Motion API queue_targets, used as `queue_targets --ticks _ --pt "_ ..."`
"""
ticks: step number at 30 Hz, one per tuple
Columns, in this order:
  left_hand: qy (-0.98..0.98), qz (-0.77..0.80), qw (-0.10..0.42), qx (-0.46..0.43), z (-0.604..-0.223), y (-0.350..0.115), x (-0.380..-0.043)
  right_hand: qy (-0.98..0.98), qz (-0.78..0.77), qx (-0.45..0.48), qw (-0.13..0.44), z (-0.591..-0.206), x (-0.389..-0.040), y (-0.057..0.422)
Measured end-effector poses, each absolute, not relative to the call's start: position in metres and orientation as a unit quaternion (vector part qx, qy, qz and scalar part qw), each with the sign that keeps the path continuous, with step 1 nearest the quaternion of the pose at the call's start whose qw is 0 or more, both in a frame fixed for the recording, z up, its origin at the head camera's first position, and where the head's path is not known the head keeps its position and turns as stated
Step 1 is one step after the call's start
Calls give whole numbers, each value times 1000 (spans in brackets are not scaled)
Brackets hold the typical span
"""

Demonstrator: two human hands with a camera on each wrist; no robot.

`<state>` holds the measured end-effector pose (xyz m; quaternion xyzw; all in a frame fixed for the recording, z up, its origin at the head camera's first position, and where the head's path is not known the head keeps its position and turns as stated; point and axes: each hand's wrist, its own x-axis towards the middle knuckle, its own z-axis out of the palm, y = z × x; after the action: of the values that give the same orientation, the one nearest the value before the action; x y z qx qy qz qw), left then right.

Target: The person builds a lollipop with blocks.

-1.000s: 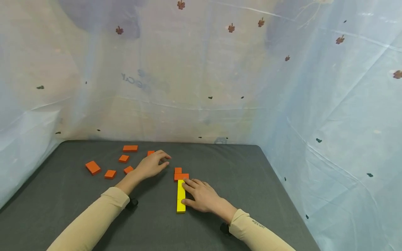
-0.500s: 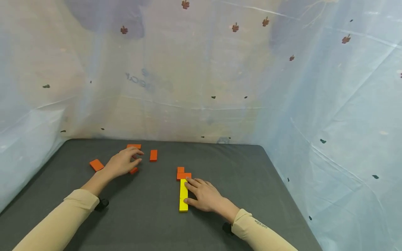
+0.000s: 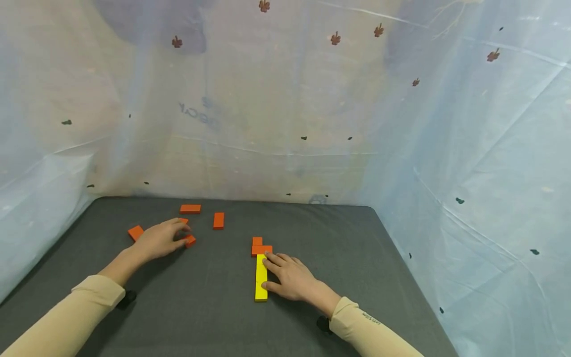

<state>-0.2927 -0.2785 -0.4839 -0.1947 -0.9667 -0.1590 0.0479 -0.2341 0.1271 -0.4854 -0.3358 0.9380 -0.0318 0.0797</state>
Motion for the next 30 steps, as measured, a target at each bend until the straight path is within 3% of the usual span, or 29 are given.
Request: queue_targets --ticks 20,30 --pt "-966 -169 15 -194 -492 -276 -294 939 -29 -332 84 -487 -234 127" --pt "-961 -179 37 -208 -494 -271 -296 940 -33 -329 84 -487 -234 127"
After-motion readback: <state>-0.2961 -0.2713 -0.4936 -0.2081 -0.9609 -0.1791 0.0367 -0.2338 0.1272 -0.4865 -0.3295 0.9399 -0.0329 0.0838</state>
